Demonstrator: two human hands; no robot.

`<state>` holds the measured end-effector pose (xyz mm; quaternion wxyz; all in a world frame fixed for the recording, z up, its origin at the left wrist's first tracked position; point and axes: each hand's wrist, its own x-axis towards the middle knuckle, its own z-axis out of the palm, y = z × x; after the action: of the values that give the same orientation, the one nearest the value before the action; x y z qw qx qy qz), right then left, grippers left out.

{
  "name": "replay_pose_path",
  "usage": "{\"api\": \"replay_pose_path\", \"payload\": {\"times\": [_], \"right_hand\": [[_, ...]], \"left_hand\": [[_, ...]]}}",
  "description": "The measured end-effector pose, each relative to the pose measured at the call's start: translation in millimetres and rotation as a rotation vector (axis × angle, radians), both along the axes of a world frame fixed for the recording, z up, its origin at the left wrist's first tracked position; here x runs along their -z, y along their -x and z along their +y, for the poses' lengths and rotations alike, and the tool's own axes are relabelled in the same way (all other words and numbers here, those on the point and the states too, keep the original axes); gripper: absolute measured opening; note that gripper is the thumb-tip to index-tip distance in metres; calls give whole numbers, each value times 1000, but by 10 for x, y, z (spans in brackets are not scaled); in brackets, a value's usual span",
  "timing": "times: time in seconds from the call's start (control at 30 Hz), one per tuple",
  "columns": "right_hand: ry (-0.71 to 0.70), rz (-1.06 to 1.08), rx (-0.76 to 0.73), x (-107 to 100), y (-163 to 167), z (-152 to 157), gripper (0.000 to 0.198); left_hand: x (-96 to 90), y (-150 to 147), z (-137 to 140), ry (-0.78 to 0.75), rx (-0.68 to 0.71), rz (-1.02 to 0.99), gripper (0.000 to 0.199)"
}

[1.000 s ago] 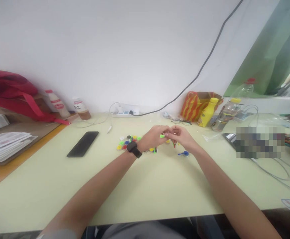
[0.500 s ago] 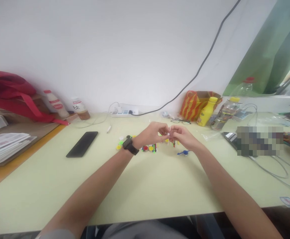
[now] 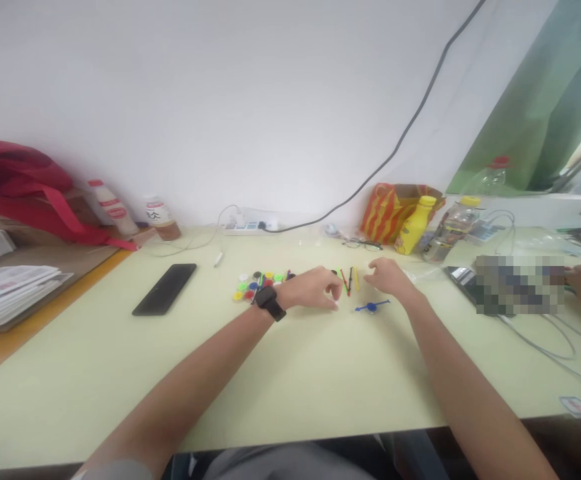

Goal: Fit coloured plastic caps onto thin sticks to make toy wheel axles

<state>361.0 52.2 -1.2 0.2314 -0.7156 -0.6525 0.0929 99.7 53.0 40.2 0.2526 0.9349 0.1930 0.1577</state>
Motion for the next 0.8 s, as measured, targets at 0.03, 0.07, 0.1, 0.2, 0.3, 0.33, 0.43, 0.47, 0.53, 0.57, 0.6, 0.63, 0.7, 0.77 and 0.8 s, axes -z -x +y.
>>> {"api": "replay_pose_path", "payload": {"times": [0.03,0.07,0.1,0.2,0.3,0.33,0.43,0.47,0.53,0.57,0.6,0.63,0.7,0.77,0.8], "right_hand": [[18,-9,-8,-1,-8,-10,20],[32,-16,-18,-16,-11,-23,16],[46,-22,-38,-46,-13,-39,14],[101,13,-191,-199,-39,-114,26],[261,156,-463,-361,-101,-223,29],[326,190,-530,-397,-123,-256,28],[501,205,-619,-442,-172,-311,26],[536,197,-623,-443,-178,-314,24],[559,209,-622,-445,-168,-312,19],[543,237,-620,-451,-151,-311,17],[513,282,-616,-463,-124,-313,16],[474,344,-609,-479,-89,-318,15],[382,493,-590,-518,8,-334,12],[295,629,-587,-549,121,-346,10],[261,682,-593,-557,176,-347,9]], "left_hand": [[22,7,9,3,3,24,11],[41,18,22,3,-2,44,11],[60,34,38,-3,-15,61,11],[105,82,92,-53,-87,80,7],[127,111,136,-98,-117,67,14],[127,117,146,-109,-117,65,19],[111,140,172,-150,-123,50,33],[100,148,179,-162,-126,43,34],[74,164,191,-178,-131,25,32],[58,167,193,-180,-133,9,32],[39,167,191,-174,-138,-15,31],[19,162,185,-160,-147,-49,31],[-26,136,151,-113,-173,-139,31],[-72,94,92,-49,-178,-232,34],[-93,70,56,-21,-162,-274,37]]}}
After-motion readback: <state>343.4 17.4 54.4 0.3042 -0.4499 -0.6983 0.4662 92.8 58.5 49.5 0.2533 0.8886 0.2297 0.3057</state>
